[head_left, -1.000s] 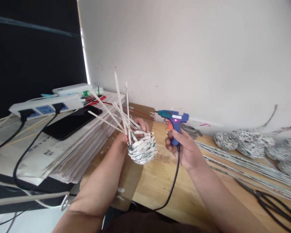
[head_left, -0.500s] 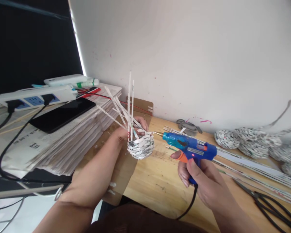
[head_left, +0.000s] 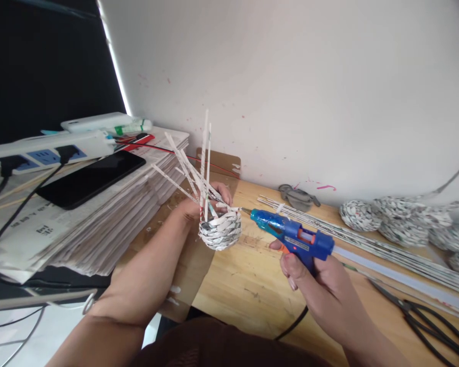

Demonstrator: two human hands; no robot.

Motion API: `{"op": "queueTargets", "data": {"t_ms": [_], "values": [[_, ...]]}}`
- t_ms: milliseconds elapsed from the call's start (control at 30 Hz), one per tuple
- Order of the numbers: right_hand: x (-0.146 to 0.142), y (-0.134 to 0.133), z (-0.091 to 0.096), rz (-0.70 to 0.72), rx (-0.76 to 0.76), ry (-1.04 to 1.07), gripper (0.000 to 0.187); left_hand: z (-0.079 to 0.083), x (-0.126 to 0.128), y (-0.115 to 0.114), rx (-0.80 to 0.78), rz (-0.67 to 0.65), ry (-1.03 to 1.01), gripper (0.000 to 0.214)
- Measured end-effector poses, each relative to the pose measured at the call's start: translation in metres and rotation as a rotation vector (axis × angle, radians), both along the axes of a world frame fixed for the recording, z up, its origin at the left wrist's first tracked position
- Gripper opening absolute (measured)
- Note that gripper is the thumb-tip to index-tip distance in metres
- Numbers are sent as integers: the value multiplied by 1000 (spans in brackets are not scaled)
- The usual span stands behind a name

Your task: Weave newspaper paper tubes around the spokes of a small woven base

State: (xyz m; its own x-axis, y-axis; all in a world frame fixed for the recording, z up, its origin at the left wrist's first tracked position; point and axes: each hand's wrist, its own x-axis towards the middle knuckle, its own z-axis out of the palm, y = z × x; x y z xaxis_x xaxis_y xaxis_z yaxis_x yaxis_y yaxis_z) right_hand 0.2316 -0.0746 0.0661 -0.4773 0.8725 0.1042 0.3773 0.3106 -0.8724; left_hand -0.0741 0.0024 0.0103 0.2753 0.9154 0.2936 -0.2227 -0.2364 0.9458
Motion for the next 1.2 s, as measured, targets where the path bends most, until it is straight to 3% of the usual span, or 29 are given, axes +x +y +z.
{"op": "queueTargets", "data": {"t_ms": [467,1200], "values": [[3,-3,6,1,36,-230,37,6,0,-5,-24,-26,102,35],[1,-4,3,-13,175,-325,33,7,0,-7,-45,15,214,34]]}}
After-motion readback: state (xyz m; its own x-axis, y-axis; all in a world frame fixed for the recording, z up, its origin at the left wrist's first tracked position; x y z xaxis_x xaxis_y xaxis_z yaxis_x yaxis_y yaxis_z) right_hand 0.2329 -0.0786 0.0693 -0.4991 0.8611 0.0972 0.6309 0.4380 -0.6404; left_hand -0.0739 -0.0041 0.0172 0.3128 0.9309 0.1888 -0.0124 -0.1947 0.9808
